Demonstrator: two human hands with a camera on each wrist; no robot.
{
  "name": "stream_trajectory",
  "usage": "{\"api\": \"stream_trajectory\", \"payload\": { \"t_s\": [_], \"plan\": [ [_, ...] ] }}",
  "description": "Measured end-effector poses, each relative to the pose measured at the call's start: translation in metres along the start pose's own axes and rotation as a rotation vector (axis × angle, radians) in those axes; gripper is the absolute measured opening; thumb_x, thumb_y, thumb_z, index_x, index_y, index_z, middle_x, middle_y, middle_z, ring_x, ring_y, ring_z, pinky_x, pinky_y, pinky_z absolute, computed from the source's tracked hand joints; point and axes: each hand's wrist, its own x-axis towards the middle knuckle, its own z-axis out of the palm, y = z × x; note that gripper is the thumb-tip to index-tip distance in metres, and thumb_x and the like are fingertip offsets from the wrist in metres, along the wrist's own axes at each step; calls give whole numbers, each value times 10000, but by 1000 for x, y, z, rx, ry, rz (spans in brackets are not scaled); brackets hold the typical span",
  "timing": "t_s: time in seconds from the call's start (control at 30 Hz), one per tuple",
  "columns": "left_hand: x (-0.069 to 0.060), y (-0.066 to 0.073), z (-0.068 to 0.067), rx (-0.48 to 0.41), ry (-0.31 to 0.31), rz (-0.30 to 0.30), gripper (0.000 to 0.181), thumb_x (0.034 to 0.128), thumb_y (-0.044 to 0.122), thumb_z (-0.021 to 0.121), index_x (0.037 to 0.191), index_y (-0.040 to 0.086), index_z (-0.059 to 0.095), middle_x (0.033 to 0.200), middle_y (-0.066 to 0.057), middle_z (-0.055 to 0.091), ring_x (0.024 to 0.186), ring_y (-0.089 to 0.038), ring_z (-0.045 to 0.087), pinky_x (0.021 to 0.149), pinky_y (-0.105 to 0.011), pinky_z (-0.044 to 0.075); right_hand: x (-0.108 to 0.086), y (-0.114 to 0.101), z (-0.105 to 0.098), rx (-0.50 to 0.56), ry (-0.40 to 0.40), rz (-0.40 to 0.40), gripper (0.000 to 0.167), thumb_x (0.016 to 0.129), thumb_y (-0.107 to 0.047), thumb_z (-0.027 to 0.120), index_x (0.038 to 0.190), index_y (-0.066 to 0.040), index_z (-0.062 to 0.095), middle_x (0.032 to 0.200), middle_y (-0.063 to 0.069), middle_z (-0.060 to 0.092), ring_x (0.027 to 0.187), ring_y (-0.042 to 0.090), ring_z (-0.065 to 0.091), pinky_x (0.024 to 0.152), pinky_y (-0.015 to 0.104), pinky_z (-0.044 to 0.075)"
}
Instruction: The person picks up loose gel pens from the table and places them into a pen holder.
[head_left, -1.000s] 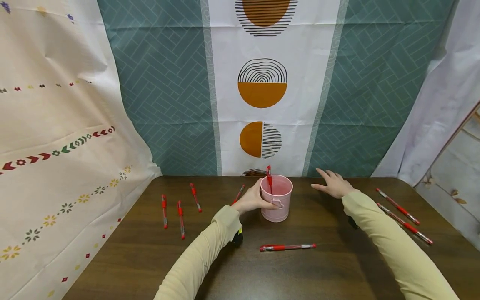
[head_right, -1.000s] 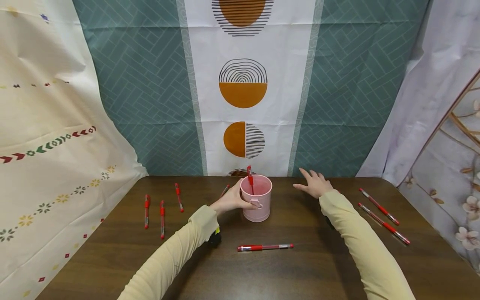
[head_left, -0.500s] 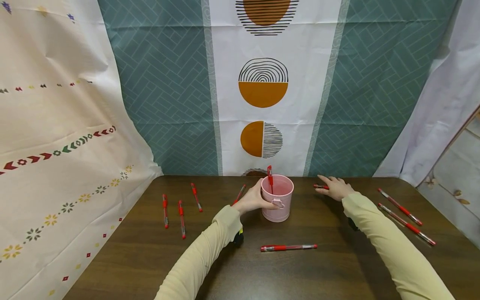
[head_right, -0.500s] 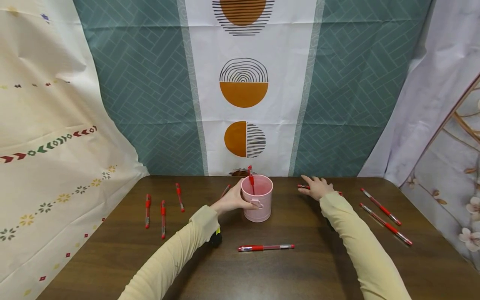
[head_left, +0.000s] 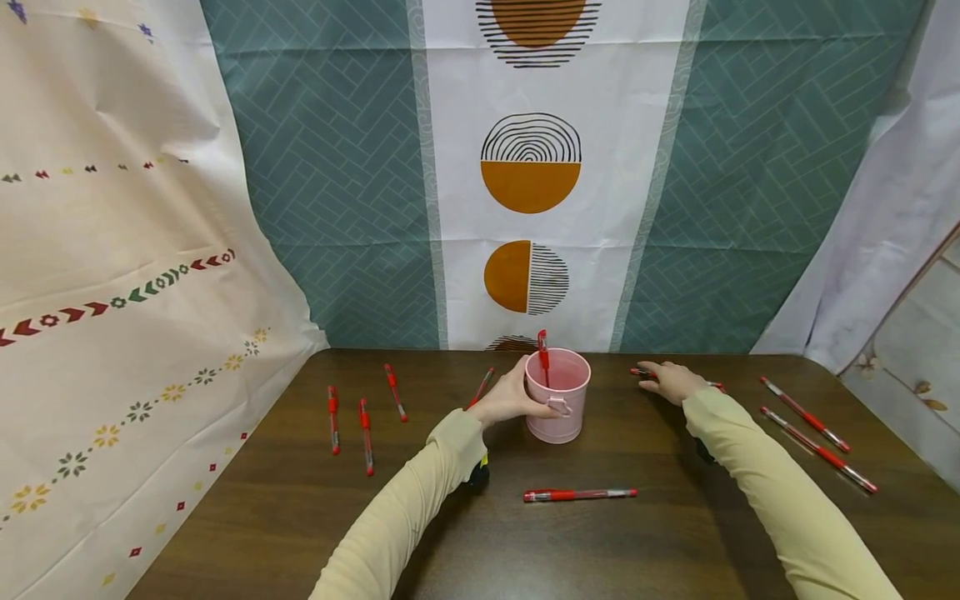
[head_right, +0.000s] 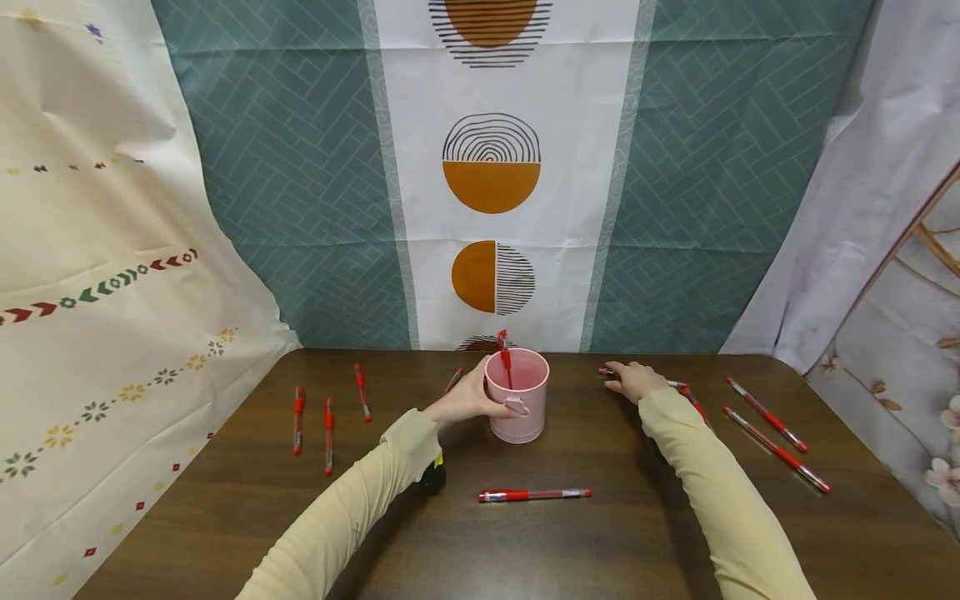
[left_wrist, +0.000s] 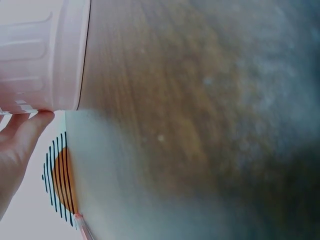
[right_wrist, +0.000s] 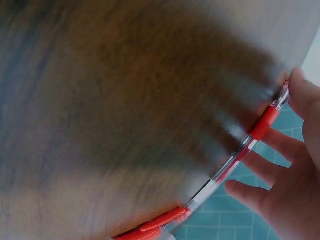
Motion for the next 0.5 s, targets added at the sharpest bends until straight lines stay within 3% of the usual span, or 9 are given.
{"api": "stream_trajectory", "payload": {
  "t_s": [0.2,0.5],
  "plan": [
    [1,0,-1,17,4,-6,817,638,257,825,1293,221,337,1148,97,497,1012,-72,485,863,-302,389,4,3,2,-51,46,-50,355,863,-116,607,1182,21,533,970,248,567,906,407,540,712,515,444],
    [-1,3,-1,24,-5,-30,836,642,282,818,1309,207,320,1162,72,490,1021,-92,482,874,-329,385,7,3,2,-85,111,-114,271,796,26,636,1063,-15,624,832,145,614,703,284,583,558,431,469]
  ]
}}
